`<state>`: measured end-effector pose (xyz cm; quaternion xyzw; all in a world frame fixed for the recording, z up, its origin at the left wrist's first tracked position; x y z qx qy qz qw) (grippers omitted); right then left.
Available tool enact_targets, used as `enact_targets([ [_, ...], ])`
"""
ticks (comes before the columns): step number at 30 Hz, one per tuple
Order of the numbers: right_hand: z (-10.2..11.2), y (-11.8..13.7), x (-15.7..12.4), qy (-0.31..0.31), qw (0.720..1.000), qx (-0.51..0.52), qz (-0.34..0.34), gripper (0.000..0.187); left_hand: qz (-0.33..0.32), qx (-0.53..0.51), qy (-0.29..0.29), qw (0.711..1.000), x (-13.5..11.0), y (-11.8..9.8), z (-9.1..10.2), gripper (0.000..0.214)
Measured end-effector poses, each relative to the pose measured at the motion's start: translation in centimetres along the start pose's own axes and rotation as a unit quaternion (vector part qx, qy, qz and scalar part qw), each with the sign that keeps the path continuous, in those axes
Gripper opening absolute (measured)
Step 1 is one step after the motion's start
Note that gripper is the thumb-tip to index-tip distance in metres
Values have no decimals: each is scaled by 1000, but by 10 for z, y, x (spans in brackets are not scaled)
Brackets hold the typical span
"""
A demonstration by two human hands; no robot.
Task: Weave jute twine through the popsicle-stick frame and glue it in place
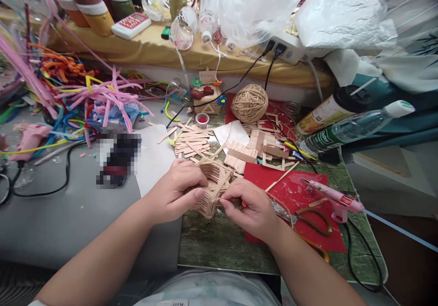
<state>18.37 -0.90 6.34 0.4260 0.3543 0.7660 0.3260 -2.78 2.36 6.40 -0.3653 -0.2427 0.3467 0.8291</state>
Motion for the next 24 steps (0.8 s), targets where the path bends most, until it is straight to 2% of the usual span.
enact_targets([
  [5, 0, -1, 1, -7, 1000, 0, -11, 10, 7, -30, -3, 1000, -1, 2, 1, 58],
  [12, -1, -1, -1, -8, 1000, 3, 9, 13, 28, 29, -39, 998, -2, 1, -4, 41],
  [24, 0, -2, -2, 0, 999, -26, 40, 13, 28, 52, -38, 998, 0, -3, -6, 26],
])
Point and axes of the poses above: each hand's wrist, its own x-axis towards the middle knuckle, its own z-axis out of the back of the hand, y = z × x, the point moved 4 cm from there along x, towards the middle knuckle, and after that the axes turned 2 degrees about z, right-handed, at the moved point
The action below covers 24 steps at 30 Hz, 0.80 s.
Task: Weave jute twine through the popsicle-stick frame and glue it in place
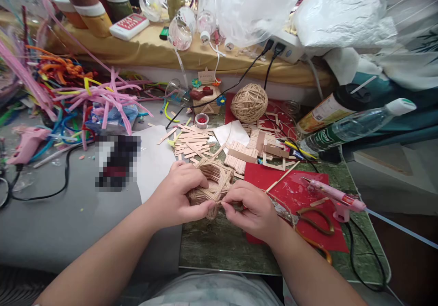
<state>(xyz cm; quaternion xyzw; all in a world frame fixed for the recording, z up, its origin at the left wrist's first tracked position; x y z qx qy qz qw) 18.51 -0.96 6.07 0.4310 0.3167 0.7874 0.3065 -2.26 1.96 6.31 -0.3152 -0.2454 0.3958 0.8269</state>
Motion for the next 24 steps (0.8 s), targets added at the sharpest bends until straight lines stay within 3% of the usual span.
enact_targets([
  [9, -1, 1, -5, -41, 997, -39, 45, 17, -9, -15, -27, 999, 2, 5, 1, 27],
  [18, 7, -6, -9, -62, 997, -11, -35, 14, -43, -60, -38, 997, 2, 14, 2, 25],
  [24, 9, -9, -10, -83, 995, -23, -54, 14, -19, -77, -34, 996, 2, 18, -1, 34],
])
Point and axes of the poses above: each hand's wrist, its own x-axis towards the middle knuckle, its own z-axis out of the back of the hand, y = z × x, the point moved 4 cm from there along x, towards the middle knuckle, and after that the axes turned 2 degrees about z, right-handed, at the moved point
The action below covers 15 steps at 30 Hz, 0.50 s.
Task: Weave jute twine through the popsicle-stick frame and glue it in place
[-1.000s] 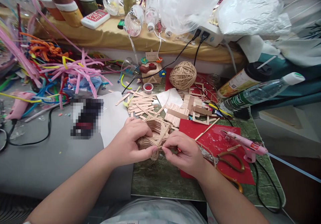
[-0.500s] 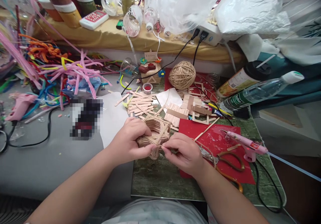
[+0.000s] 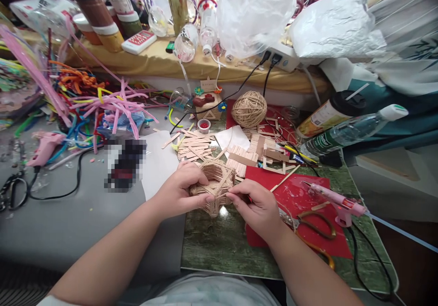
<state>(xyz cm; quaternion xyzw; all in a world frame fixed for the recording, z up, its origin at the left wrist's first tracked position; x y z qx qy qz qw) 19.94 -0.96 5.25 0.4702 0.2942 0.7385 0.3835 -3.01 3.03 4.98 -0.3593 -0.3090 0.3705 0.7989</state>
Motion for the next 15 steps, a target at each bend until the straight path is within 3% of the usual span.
enact_targets([
  [10, -1, -2, -1, -15, 1000, 1, 19, 17, 19, -5, 8, 1000, 1, -3, 1, 34],
  [15, 2, -13, -1, 6, 999, 28, -42, 6, 19, -11, 11, 1000, 1, -2, 2, 31],
])
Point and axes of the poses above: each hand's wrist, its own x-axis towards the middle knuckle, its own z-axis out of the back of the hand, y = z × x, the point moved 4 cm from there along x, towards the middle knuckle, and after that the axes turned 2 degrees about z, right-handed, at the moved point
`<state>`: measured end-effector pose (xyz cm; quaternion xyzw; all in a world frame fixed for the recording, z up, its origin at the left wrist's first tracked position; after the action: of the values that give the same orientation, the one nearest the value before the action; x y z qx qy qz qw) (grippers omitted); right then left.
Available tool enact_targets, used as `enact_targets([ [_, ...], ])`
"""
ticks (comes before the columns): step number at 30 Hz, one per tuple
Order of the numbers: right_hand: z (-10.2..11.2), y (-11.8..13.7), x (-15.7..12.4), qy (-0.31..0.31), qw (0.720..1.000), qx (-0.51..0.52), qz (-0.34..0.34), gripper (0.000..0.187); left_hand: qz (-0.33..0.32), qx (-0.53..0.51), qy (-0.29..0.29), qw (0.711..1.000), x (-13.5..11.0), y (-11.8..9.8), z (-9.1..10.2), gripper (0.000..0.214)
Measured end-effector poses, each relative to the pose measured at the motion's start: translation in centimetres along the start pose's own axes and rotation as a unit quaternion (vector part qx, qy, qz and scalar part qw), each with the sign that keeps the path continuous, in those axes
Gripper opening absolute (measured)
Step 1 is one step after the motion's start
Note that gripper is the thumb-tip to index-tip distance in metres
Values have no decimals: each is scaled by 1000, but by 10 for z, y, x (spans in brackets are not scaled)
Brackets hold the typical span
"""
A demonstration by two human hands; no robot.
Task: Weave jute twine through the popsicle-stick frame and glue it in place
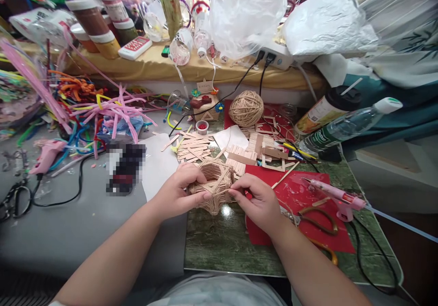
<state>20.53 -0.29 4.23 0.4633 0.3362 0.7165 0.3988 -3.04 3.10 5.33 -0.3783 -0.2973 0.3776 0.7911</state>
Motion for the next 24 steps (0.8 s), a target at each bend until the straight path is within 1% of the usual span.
enact_targets([
  [2, 0, -7, -1, 7, 998, 42, -54, 5, -2, -3, 5, 1000, 0, 1, 1, 31],
  [4, -2, -14, -3, 22, 989, 99, -112, 9, -2, -2, 13, 1000, 0, 3, 2, 32],
  [6, -3, -18, -5, 35, 979, 136, -147, 14, 1, 3, 31, 1000, 0, 5, 3, 32],
  [9, -4, -20, -7, 38, 979, 134, -149, 15, -2, 3, 71, 997, 1, 7, 3, 31],
  [11, -4, -20, -7, 35, 981, 129, -143, 15, -7, -2, 83, 997, 2, 6, 4, 31],
  [14, -4, -21, -8, 27, 981, 129, -141, 13, -9, -3, 83, 997, 2, 3, 5, 30],
  [19, -6, -23, -9, 11, 979, 144, -141, 11, 11, 0, 85, 996, 0, 6, 3, 31],
  [24, -9, -24, -9, 6, 975, 161, -151, 15, 30, -34, 86, 995, 0, 10, 4, 36],
])
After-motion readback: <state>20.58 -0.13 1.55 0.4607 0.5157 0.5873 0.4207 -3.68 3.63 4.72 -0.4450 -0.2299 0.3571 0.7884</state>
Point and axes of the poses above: each hand's wrist, its own x-axis towards the middle knuckle, its own z-axis out of the back of the hand, y = z × x, the point moved 4 cm from there along x, towards the middle knuckle, and after that the axes turned 2 degrees about z, right-handed, at the moved point
